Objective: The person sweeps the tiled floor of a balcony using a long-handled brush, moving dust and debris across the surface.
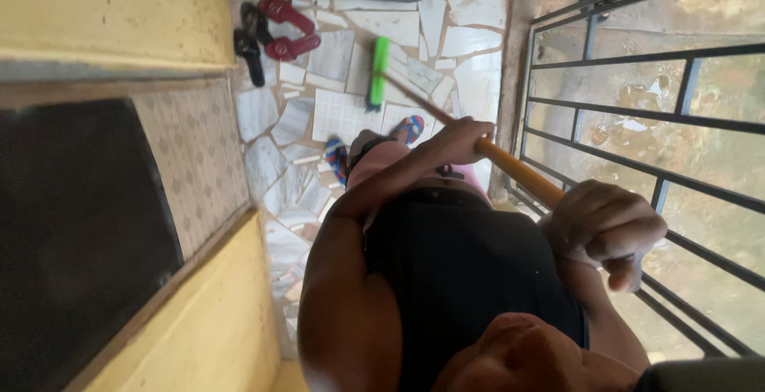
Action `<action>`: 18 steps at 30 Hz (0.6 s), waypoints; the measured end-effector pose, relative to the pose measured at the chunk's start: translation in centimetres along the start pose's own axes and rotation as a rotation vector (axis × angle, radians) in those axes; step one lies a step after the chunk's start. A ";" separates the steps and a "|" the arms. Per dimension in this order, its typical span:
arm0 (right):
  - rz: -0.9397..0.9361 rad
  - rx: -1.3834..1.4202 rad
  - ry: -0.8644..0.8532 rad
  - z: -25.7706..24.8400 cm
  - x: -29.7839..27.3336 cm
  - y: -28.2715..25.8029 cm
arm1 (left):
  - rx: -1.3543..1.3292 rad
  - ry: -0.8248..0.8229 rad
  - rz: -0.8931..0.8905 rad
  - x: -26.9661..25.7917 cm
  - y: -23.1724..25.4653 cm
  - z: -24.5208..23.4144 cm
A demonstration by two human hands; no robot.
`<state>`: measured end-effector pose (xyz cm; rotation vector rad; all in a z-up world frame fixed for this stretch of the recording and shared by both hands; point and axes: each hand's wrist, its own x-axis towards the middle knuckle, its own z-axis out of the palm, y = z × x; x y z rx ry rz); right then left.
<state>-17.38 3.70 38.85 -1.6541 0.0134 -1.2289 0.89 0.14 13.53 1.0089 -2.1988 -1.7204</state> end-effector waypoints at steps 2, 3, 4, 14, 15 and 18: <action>0.004 0.101 -0.001 0.3 -0.2 2.1 | -0.075 0.037 -0.222 -4.1 -0.9 -0.3; -0.001 0.183 0.003 0.2 -0.1 3.7 | -0.108 0.077 -0.276 -5.9 -2.1 -0.2; 0.000 0.195 -0.009 0.4 -0.1 5.9 | -0.141 0.116 -0.330 -7.4 -3.6 0.2; 0.583 0.027 0.050 3.9 -4.5 13.5 | 0.054 0.771 -0.073 -8.9 -17.5 3.1; 0.526 0.053 0.071 3.5 -3.9 12.5 | -0.089 0.638 -0.092 -7.3 -16.3 2.6; 0.517 -0.009 0.078 3.1 -1.1 9.3 | -0.193 0.561 0.117 -2.5 -11.9 0.9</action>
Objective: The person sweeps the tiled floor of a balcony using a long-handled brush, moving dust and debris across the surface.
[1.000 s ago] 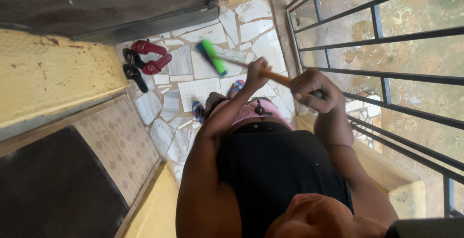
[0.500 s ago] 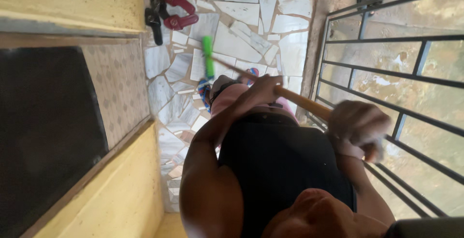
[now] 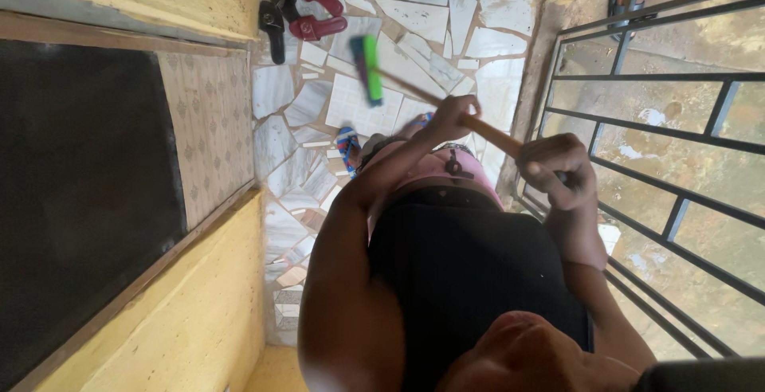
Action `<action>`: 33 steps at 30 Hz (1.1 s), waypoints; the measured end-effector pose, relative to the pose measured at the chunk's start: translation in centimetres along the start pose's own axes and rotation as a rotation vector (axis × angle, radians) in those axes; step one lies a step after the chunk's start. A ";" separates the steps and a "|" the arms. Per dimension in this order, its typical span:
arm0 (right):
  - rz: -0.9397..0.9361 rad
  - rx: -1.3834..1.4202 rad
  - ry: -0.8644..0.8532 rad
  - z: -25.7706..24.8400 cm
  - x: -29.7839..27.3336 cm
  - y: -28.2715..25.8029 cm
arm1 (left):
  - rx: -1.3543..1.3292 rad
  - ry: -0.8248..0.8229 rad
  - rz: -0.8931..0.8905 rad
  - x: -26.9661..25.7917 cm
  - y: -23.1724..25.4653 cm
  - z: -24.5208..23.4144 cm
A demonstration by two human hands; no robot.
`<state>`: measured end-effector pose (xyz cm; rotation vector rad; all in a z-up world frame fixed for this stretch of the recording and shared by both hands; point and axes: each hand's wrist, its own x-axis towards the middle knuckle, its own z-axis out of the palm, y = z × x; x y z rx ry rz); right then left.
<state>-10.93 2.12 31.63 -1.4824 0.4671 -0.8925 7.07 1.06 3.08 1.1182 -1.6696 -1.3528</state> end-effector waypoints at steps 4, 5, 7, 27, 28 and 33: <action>-0.050 -0.256 0.259 2.5 -1.0 -3.3 | -0.053 -0.130 0.105 3.9 3.3 0.1; -0.169 -0.220 0.208 1.8 -1.2 -3.3 | -0.051 -0.133 0.103 4.5 3.9 0.1; -0.386 -0.256 0.159 -0.4 -2.1 -3.4 | 0.005 -0.262 0.121 5.3 4.7 0.1; -0.476 0.109 0.872 3.3 1.5 18.0 | 0.618 -0.450 -0.240 5.9 -9.2 -15.3; -0.513 0.131 0.828 2.9 1.6 17.2 | 0.612 -0.460 -0.189 6.0 -8.7 -15.1; -0.528 0.220 1.074 3.2 0.7 11.7 | 0.425 -0.486 -0.229 7.0 -5.5 -11.4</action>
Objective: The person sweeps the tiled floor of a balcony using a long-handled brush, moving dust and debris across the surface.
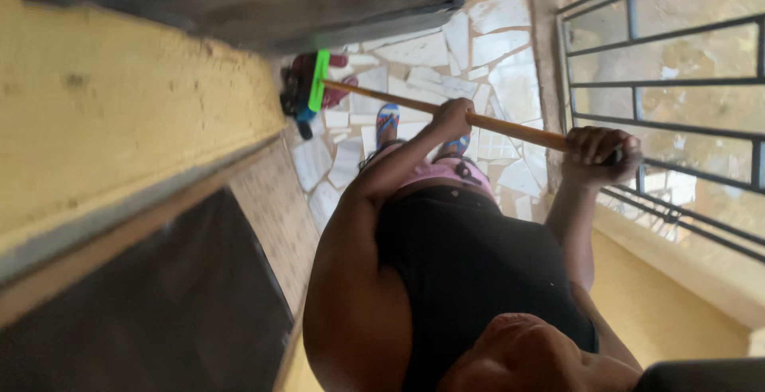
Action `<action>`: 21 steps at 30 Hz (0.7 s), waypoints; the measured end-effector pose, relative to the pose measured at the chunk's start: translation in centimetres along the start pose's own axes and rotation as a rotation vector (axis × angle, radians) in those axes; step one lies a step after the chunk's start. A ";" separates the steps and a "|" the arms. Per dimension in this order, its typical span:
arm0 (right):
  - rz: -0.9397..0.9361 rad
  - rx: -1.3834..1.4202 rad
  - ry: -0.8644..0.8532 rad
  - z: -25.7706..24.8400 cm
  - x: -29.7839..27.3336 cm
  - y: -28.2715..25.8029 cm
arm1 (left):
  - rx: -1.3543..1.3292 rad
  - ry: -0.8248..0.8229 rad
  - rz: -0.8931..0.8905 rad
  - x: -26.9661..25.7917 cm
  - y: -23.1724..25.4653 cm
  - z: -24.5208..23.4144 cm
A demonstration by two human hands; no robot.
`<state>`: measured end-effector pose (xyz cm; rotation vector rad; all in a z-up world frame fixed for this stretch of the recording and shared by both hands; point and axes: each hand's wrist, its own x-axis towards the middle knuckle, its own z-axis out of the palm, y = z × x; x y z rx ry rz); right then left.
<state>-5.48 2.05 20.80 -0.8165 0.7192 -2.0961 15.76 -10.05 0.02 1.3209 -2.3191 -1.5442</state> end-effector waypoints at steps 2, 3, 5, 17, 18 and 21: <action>0.046 -0.077 0.073 0.8 -0.7 -2.2 | -0.026 -0.045 0.024 1.3 1.8 1.2; 0.108 -0.090 0.179 1.2 -1.1 -3.2 | -0.050 -0.084 0.084 1.9 2.6 1.8; 0.112 -0.104 0.315 2.5 -1.6 -4.7 | -0.047 -0.156 0.185 2.9 4.3 2.3; -0.211 -0.343 -0.106 17.1 0.9 -8.1 | -0.224 -0.368 0.555 -2.2 7.5 -4.1; -0.250 -0.281 -0.172 16.5 1.4 -8.0 | -0.222 -0.374 0.562 -3.1 7.4 -4.4; -0.247 -0.180 -0.220 14.7 1.9 -6.2 | -0.234 -0.276 0.385 -5.1 5.9 -3.6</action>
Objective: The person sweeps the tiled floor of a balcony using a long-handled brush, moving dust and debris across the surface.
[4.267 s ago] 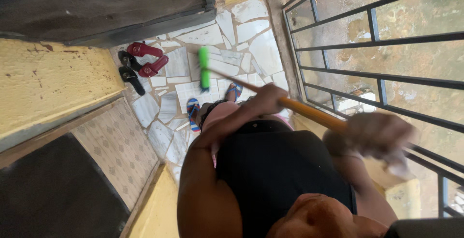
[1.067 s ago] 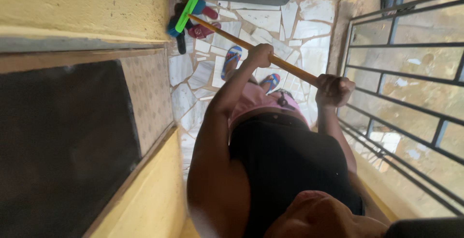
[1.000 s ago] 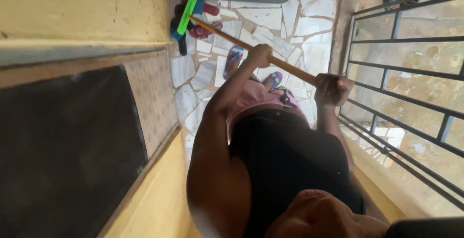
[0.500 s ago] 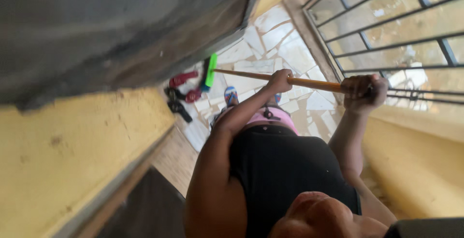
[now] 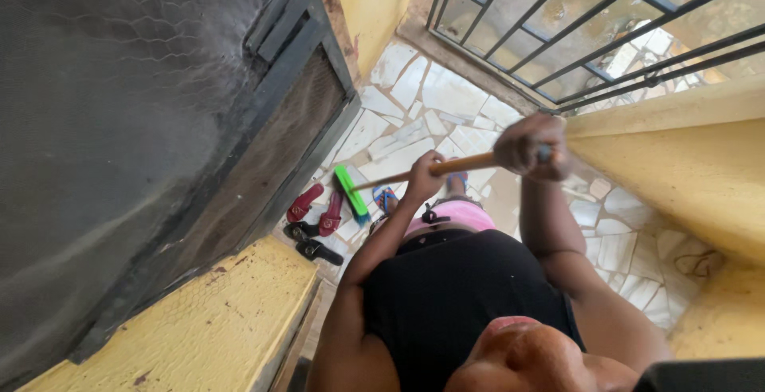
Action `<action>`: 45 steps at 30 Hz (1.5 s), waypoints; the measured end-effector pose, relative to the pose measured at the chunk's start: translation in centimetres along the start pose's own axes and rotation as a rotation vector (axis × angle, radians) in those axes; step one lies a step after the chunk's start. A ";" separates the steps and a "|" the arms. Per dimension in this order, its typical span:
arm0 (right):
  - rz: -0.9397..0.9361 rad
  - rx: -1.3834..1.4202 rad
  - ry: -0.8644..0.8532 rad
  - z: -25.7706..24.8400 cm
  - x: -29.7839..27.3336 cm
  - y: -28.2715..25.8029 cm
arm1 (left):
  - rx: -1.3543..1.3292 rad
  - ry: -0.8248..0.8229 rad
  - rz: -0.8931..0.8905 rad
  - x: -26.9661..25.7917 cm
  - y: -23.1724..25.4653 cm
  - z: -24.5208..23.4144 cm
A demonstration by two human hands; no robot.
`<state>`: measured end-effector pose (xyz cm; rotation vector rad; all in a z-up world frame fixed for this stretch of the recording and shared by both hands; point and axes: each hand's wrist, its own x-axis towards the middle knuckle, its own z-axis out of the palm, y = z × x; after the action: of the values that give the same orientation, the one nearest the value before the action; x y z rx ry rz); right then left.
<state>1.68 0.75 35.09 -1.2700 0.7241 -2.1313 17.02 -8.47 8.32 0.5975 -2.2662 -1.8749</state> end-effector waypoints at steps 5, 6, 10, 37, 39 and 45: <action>0.157 -0.011 -0.192 -1.8 -0.4 2.1 | -0.024 0.302 0.076 1.9 -3.7 2.1; 0.228 -0.080 -0.268 -2.1 -0.6 2.0 | -0.027 0.306 0.072 2.2 -4.3 2.7; 0.377 -0.264 -0.319 -4.6 0.1 -0.1 | 0.052 0.390 0.082 6.6 -5.3 4.8; 0.610 0.610 -1.042 -12.6 0.3 -4.8 | 0.224 0.453 -0.448 -3.6 4.1 13.2; 0.645 0.491 -0.968 -12.3 -3.0 -2.1 | 0.295 0.508 -0.462 -6.5 1.0 14.4; 0.813 0.391 -1.135 -12.5 -10.1 4.2 | 0.214 0.730 -0.509 -9.4 -2.6 17.0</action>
<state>-4.68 6.84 21.07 -1.3586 0.2053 -0.6489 20.18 10.24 3.52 1.6905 -1.9105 -1.2275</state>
